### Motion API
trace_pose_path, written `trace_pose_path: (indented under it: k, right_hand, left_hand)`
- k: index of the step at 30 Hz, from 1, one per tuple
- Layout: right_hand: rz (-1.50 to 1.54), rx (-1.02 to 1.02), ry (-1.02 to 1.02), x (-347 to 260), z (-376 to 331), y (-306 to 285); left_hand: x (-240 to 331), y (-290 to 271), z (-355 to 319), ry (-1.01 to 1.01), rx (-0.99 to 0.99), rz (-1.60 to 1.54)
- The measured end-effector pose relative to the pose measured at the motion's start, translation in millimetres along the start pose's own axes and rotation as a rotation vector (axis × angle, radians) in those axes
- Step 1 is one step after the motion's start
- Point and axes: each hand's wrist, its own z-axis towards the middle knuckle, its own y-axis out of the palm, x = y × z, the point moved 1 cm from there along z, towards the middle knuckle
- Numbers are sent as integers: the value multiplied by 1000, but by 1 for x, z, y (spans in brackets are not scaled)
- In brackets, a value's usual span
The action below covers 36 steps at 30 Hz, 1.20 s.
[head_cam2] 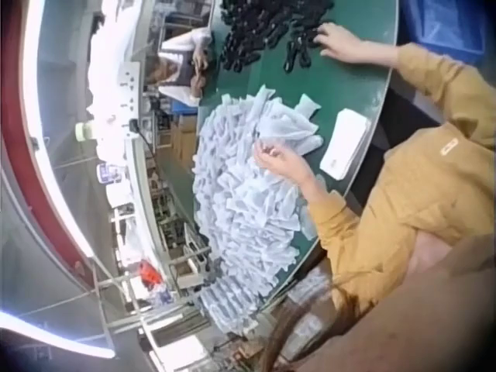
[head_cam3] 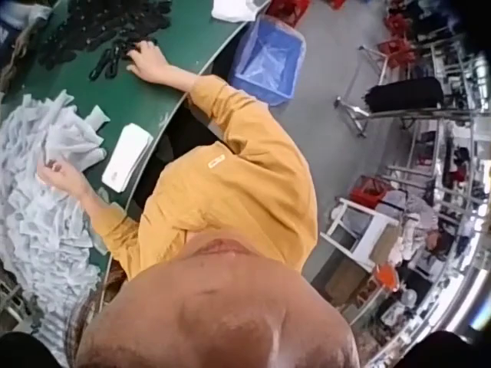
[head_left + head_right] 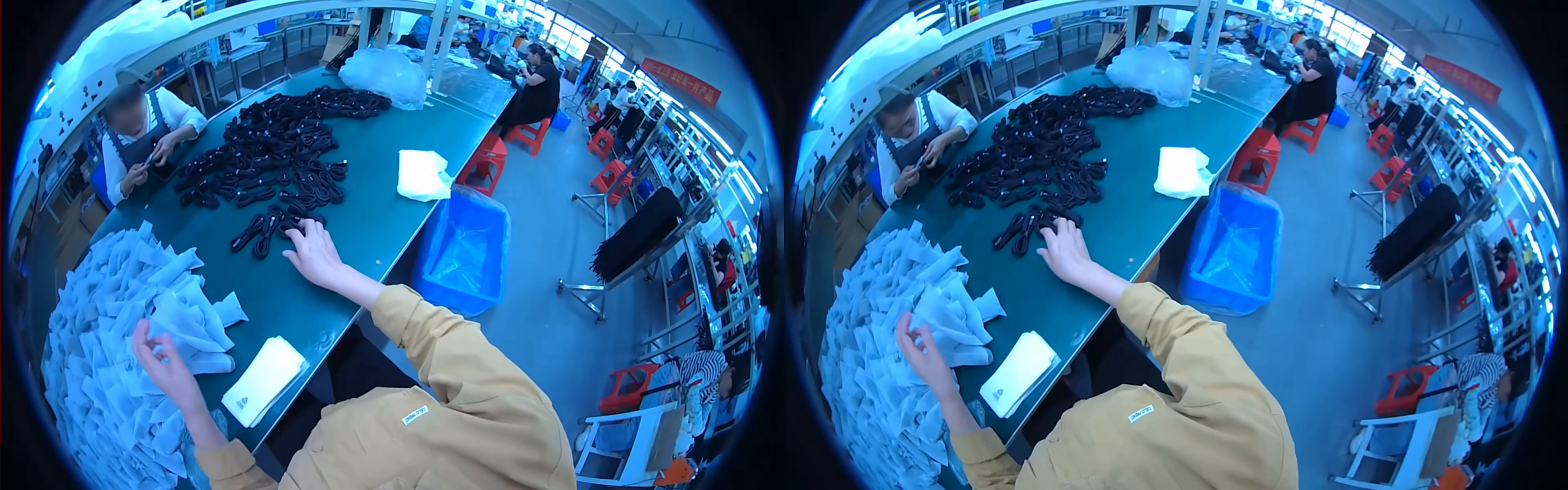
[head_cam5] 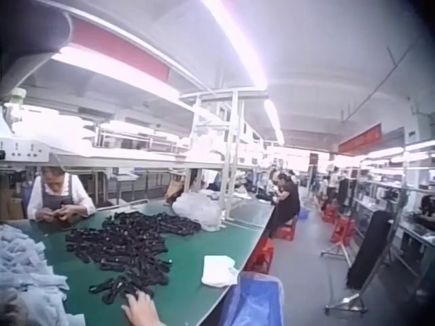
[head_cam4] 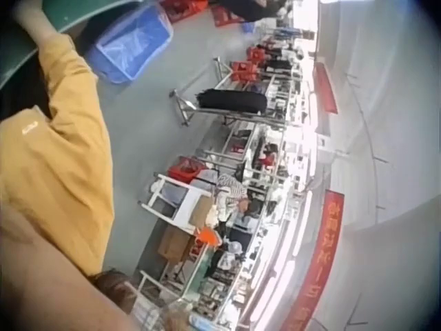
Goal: Assembling small black plastic components and placing them into individual plastic bags with paper inserts.
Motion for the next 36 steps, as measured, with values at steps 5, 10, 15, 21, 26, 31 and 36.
trace_pose_path:
  k: [5, 10, 15, 21, 26, 31, 36]
  right_hand:
    - [-182, -302, -96, 22, -12, 27]
    - [-141, -173, -77, 17, -21, 28]
    - [-37, -197, -31, 13, -32, 17]
    - [710, -542, 558, -18, -47, -22]
    - [654, -434, 235, -51, -54, -83]
    - [437, -397, -208, -61, -70, -102]
    - [309, -464, -360, -66, -80, -112]
  left_hand:
    - [26, 24, -89, -28, -653, 55]
    - [25, 44, -126, 9, -710, 150]
    - [20, 43, -132, 17, -679, 171]
    - [8, 37, -143, -82, -597, 66]
    - [24, 44, -129, -261, -614, -11]
    - [21, 40, -129, -388, -599, -19]
    - [19, 35, -127, -467, -599, -75]
